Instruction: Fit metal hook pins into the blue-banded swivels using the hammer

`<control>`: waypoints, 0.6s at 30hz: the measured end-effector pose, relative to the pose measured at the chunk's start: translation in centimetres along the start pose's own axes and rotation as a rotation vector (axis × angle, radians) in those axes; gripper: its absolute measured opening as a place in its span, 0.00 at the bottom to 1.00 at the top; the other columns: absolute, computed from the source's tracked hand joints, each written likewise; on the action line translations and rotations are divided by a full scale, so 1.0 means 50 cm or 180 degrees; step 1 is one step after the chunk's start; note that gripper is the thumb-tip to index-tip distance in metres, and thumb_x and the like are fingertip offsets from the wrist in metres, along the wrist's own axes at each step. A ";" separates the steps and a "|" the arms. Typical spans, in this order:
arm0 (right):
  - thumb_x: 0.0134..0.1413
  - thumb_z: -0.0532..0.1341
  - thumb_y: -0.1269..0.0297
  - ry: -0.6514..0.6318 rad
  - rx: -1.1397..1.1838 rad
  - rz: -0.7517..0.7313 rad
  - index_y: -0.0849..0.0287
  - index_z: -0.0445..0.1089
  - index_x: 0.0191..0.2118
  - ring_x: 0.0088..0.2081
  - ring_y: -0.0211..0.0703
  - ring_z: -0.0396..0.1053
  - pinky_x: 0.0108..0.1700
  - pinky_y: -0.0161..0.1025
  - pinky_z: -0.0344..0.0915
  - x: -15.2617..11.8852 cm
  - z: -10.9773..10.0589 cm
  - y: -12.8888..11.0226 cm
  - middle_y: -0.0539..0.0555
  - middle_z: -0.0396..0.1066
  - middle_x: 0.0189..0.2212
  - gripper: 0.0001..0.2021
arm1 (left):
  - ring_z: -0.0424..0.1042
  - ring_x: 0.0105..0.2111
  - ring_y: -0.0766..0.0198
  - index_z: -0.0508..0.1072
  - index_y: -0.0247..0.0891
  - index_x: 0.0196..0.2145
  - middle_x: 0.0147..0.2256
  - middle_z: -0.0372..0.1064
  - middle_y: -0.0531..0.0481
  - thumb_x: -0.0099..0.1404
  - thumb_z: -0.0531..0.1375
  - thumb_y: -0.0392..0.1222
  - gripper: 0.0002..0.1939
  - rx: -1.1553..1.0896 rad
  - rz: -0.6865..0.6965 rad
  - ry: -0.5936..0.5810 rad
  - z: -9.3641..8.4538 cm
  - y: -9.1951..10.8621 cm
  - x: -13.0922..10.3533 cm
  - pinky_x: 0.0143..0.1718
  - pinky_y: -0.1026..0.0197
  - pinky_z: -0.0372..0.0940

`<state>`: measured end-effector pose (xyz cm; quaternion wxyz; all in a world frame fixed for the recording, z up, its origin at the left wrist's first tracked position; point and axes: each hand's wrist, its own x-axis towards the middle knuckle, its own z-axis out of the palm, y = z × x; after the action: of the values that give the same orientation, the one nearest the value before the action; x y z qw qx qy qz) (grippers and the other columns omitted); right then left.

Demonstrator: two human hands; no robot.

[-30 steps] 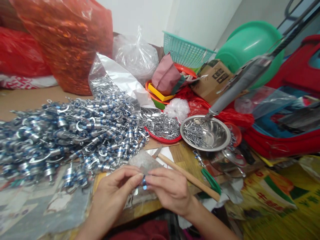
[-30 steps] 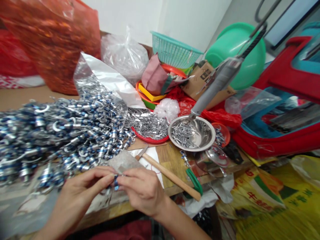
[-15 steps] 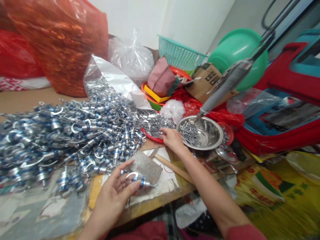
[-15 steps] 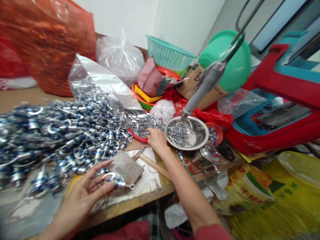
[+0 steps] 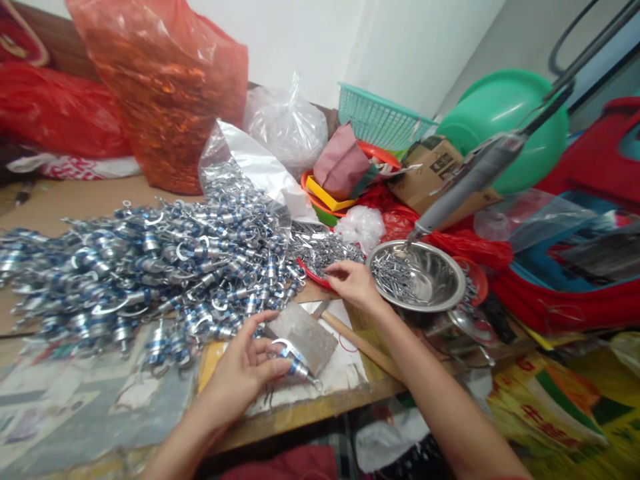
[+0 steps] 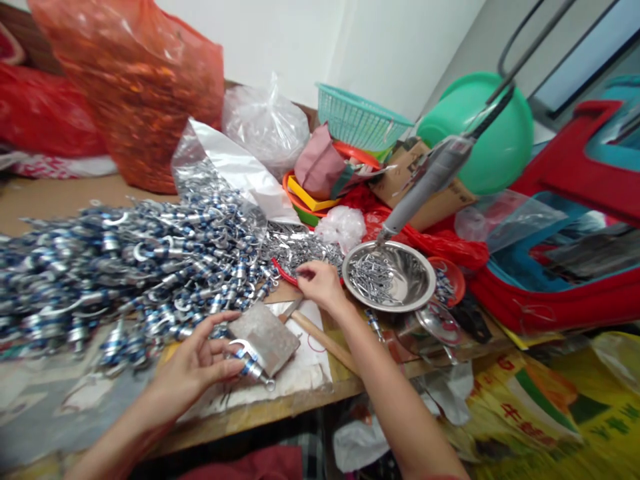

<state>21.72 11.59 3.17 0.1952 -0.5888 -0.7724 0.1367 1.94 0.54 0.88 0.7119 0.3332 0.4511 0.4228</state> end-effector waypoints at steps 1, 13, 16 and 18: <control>0.50 0.55 0.70 -0.0004 0.0171 -0.0116 0.62 0.70 0.36 0.34 0.39 0.70 0.37 0.34 0.66 -0.029 0.004 -0.017 0.54 0.73 0.33 0.09 | 0.70 0.25 0.64 0.53 0.41 0.49 0.24 0.67 0.57 0.45 0.65 0.34 0.35 -0.0007 0.0002 0.0012 0.002 0.001 -0.001 0.28 0.61 0.65; 0.50 0.56 0.75 -0.0644 0.0713 -0.1108 0.60 0.73 0.32 0.30 0.38 0.67 0.34 0.34 0.62 -0.172 -0.001 -0.103 0.52 0.71 0.26 0.09 | 0.64 0.21 0.69 0.52 0.40 0.49 0.24 0.64 0.58 0.48 0.63 0.35 0.33 0.0276 0.0130 -0.0083 0.003 0.006 -0.003 0.21 0.66 0.61; 0.50 0.58 0.74 -0.0900 0.0694 -0.1143 0.59 0.74 0.32 0.30 0.38 0.67 0.34 0.33 0.61 -0.158 -0.004 -0.105 0.51 0.71 0.26 0.08 | 0.64 0.21 0.69 0.52 0.40 0.49 0.24 0.64 0.58 0.48 0.63 0.36 0.33 0.0252 0.0139 -0.0070 0.005 0.006 -0.004 0.20 0.66 0.60; 0.49 0.59 0.72 -0.0867 0.0889 -0.1212 0.60 0.75 0.33 0.31 0.37 0.67 0.34 0.32 0.61 -0.149 0.007 -0.106 0.52 0.70 0.26 0.07 | 0.64 0.21 0.69 0.53 0.40 0.49 0.24 0.64 0.57 0.48 0.63 0.37 0.33 0.0255 0.0140 -0.0063 0.005 0.005 -0.004 0.20 0.67 0.60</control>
<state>18.75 2.98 4.15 0.1910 -0.3765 -0.8619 0.2807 2.05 0.45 1.26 0.6929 0.3755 0.4531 0.4166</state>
